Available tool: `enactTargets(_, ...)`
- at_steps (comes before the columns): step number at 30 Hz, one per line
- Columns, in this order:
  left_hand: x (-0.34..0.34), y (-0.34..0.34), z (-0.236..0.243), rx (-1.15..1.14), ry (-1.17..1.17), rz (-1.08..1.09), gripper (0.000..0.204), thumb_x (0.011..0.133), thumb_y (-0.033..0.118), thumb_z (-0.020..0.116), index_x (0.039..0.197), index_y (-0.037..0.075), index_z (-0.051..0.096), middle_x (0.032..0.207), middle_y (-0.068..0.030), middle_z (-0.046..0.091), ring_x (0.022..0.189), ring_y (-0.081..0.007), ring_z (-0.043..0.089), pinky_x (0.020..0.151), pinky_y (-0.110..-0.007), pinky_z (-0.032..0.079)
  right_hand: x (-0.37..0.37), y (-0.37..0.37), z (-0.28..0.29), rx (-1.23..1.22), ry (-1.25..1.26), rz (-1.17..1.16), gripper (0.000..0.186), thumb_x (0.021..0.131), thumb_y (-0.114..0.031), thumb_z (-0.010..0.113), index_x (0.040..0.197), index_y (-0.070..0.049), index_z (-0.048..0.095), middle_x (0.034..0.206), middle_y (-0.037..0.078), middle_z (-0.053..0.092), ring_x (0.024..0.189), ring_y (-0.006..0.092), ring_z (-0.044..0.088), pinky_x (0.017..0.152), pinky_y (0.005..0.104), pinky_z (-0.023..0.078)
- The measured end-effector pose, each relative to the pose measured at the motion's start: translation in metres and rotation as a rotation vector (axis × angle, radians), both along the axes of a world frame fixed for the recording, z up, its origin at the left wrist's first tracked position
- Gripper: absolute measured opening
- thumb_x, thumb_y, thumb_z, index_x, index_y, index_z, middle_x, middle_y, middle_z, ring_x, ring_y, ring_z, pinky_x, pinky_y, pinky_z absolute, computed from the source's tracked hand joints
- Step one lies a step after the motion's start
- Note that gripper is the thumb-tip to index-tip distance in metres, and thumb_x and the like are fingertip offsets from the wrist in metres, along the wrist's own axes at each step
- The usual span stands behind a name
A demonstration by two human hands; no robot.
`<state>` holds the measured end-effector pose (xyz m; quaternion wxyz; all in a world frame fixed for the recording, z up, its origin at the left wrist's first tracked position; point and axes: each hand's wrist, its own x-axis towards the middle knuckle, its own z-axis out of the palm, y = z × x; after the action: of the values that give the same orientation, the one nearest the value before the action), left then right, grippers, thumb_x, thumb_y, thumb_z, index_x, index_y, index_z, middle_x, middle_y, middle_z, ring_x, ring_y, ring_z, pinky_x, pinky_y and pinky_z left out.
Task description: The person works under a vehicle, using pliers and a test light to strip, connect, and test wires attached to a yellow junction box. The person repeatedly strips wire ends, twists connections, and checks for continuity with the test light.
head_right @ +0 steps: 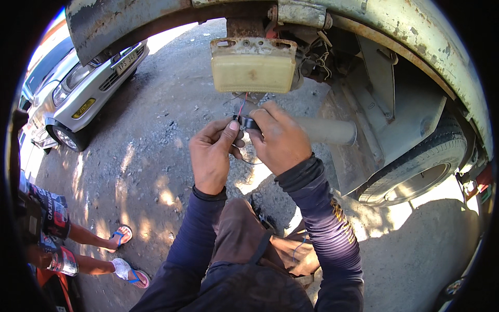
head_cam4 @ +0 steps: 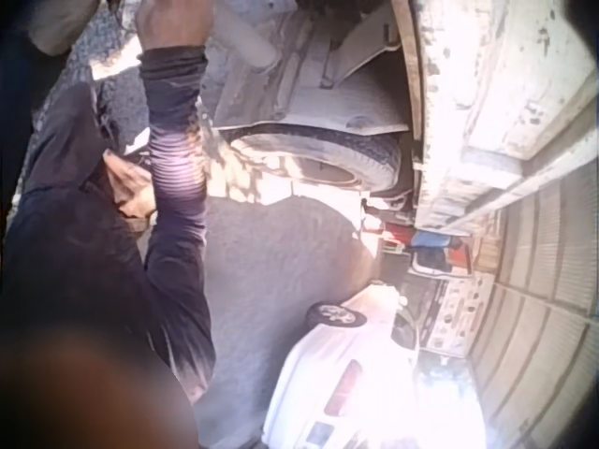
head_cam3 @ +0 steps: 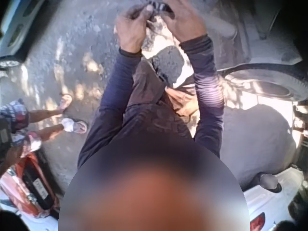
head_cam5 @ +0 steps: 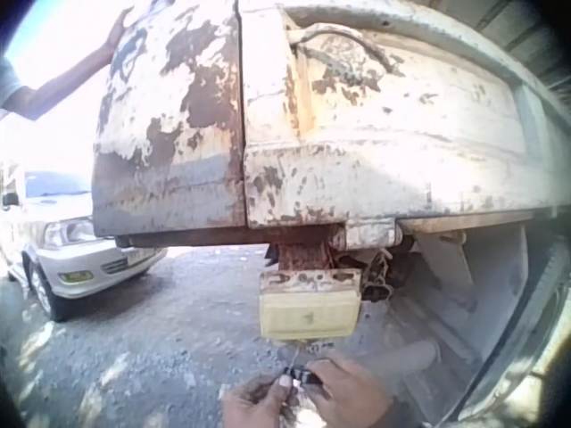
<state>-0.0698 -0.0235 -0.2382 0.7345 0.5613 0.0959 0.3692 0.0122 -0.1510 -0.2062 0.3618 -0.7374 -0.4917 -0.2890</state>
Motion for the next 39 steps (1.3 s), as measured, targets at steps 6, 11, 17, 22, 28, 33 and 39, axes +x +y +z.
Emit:
enactTargets(6,0.006,-0.004,-0.009,0.085,-0.03,0.09,0.017,0.095,0.009,0.073,0.104,-0.005,0.076,0.072,-0.0034,0.068,0.06,-0.0067,0.059,0.051,-0.023,0.045,-0.013,-0.016,0.018,-0.113,0.181,-0.086,0.035,0.079,-0.016,0.082,0.104,-0.003,0.061,0.098,0.013,0.063,0.09,0.0353,0.066,0.076,0.0413,0.054)
enactTargets(11,0.007,-0.022,-0.016,0.205,0.033,0.21,0.015,0.095,0.01,0.072,0.104,-0.002,0.077,0.068,-0.0021,0.067,0.058,-0.0049,0.056,0.051,-0.024,0.043,-0.016,-0.005,0.029,-0.047,0.158,0.0,0.03,0.083,-0.008,0.078,0.108,0.0,0.064,0.1,0.014,0.065,0.087,0.0274,0.068,0.072,0.0368,0.054)
enactTargets(17,0.003,-0.019,-0.008,0.006,0.095,-0.024,0.026,0.103,0.017,0.062,0.096,-0.006,0.073,0.074,-0.0048,0.067,0.061,-0.0079,0.058,0.05,-0.025,0.044,0.001,0.002,0.013,0.154,0.372,0.279,0.027,0.086,0.002,0.063,0.113,0.0,0.067,0.104,0.016,0.068,0.092,0.0337,0.07,0.083,0.0374,0.055)
enactTargets(22,0.003,-0.004,0.003,-0.319,0.121,-0.261,0.033,0.104,0.028,0.061,0.089,-0.001,0.07,0.068,-0.0038,0.061,0.058,-0.0107,0.056,0.045,-0.024,0.039,0.017,0.001,-0.013,-0.003,0.388,0.138,0.034,0.084,0.0,0.065,0.118,-0.002,0.065,0.12,0.018,0.063,0.104,0.0373,0.066,0.089,0.0408,0.055)
enactTargets(28,-0.002,0.005,0.002,0.06,0.198,-0.148,0.03,0.104,0.026,0.063,0.09,0.0,0.069,0.069,0.0006,0.059,0.059,-0.0061,0.052,0.048,-0.023,0.037,0.015,-0.011,0.0,-0.041,0.207,-0.001,0.023,0.08,-0.008,0.076,0.094,0.001,0.06,0.104,0.014,0.058,0.09,0.0275,0.064,0.071,0.0349,0.05)
enactTargets(33,0.006,-0.018,-0.009,0.459,0.111,0.22,0.021,0.1,0.019,0.067,0.103,-0.002,0.073,0.07,-0.0036,0.064,0.061,-0.0102,0.055,0.057,-0.028,0.043,-0.001,-0.024,0.021,0.034,0.571,0.234,0.023,0.085,-0.006,0.073,0.106,0.002,0.066,0.108,0.014,0.059,0.095,0.0218,0.063,0.084,0.0318,0.053)
enactTargets(39,0.003,-0.015,-0.001,0.016,0.158,-0.056,0.038,0.105,0.03,0.06,0.095,-0.003,0.074,0.067,-0.0025,0.062,0.053,-0.0079,0.052,0.046,-0.024,0.04,0.014,-0.013,0.004,0.098,0.461,0.32,0.04,0.084,-0.002,0.068,0.124,-0.003,0.063,0.121,0.019,0.058,0.106,0.0366,0.066,0.089,0.0392,0.055)
